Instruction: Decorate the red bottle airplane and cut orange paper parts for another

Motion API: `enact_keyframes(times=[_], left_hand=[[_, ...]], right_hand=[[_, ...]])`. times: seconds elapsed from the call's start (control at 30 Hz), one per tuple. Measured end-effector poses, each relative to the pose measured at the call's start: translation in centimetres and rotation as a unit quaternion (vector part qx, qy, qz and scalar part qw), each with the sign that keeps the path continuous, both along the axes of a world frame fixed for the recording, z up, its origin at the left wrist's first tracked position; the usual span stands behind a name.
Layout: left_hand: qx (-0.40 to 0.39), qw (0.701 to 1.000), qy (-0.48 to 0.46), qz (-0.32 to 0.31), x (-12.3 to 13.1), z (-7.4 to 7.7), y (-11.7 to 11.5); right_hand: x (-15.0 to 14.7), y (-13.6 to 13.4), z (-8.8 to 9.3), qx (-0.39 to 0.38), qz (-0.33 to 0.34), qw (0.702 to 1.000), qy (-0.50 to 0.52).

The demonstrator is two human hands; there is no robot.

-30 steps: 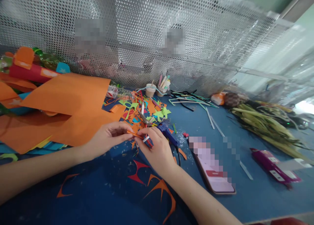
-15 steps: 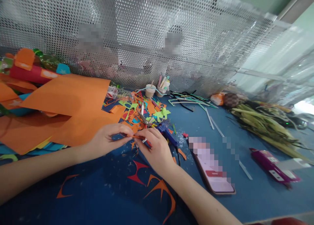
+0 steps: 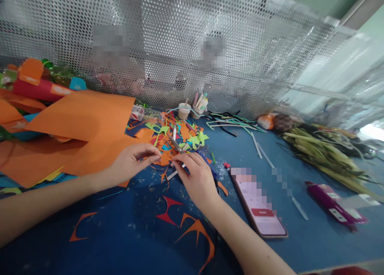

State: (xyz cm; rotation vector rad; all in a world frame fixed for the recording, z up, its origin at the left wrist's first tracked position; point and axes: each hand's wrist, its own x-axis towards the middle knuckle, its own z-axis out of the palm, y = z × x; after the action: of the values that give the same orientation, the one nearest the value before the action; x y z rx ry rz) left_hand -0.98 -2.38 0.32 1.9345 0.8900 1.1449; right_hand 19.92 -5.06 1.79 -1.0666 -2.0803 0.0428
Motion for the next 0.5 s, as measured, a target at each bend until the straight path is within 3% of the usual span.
enact_keyframes(times=[0.2, 0.5], left_hand=[[-0.05, 0.996, -0.067, -0.008, -0.7, -0.3, 1.3], [-0.065, 0.997, -0.038, -0.032, 0.0, -0.5, 0.5]], right_hand=[[0.5, 0.6, -0.1, -0.007, -0.048, 0.999, 0.01], [-0.3, -0.2, -0.3, -0.009, 0.013, 1.0, -0.018]])
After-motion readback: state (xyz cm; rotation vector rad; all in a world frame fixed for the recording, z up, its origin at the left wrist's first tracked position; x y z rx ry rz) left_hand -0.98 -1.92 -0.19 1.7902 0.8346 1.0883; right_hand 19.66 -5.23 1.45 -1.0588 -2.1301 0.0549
